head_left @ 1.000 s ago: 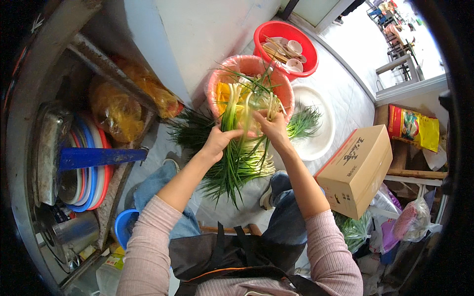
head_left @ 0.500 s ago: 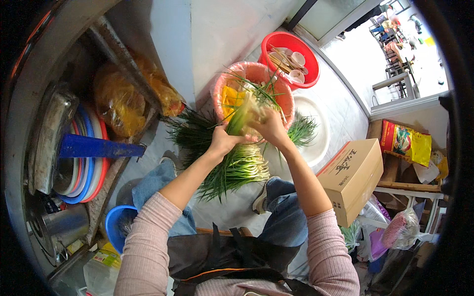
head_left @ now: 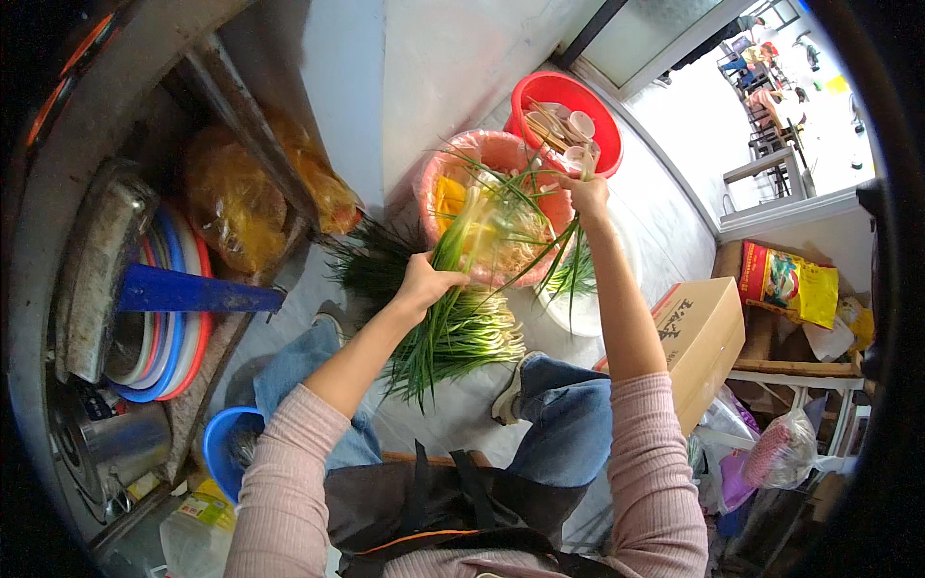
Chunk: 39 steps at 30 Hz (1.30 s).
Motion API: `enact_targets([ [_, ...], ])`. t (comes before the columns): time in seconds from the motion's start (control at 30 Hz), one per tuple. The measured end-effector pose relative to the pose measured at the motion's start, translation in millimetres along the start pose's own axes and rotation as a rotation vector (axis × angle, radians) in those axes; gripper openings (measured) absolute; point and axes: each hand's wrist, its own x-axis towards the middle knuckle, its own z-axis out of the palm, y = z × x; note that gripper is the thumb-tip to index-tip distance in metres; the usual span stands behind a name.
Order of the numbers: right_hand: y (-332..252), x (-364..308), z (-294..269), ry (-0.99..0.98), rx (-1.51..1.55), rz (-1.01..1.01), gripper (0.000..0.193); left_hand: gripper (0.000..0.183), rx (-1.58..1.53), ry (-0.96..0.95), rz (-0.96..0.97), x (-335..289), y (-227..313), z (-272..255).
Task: The person sits and trims the root ends off green onions by hand, placing the trimmed pieces into a white bowl. The person briefly checks a phone on the counter before resuming trimming.
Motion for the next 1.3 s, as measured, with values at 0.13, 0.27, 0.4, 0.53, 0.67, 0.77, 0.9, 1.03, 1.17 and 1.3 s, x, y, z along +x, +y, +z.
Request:
enact_targets([
  [0.13, 36, 17, 7, -0.244, -0.187, 0.223, 0.035, 0.024, -0.145, -0.02, -0.092, 3, -6, -12],
  [0.27, 23, -34, 10, -0.514, 0.322, 0.173, 0.031, 0.022, -0.201, -0.041, -0.164, 7, -5, -14],
  [0.4, -25, -110, 4, -0.784, 0.291, 0.137, 0.03, 0.02, -0.227, -0.087, -0.101, 5, -4, 0],
  [0.53, -35, -145, 10, -0.745, 0.637, 0.227, 0.019, 0.02, -0.117, -0.144, 0.009, 2, -5, 14],
  [0.67, 29, -121, -24, -0.661, 0.875, 0.426, 0.016, 0.017, -0.096, -0.251, -0.139, 4, -4, 15],
  [0.77, 92, -75, -106, -0.467, 0.747, 0.58, 0.015, 0.02, -0.101, -0.213, -0.188, 3, -1, 15],
  [0.9, 145, 3, -229, -0.003, 0.598, 0.347, 0.017, 0.018, -0.116, -0.193, -0.197, 2, 3, 14],
  [1.03, 174, 73, -231, 0.308, 0.288, -0.153, 0.019, 0.016, -0.109, -0.102, -0.275, 8, 2, 18],
  [1.17, 233, 87, -118, 0.279, -0.489, -0.619, 0.012, 0.019, -0.075, -0.014, -0.33, 17, 1, 20],
  [1.3, 312, 44, 1, 0.012, -0.861, -0.543, 0.01, 0.019, -0.07, 0.028, -0.337, 24, -4, 21],
])
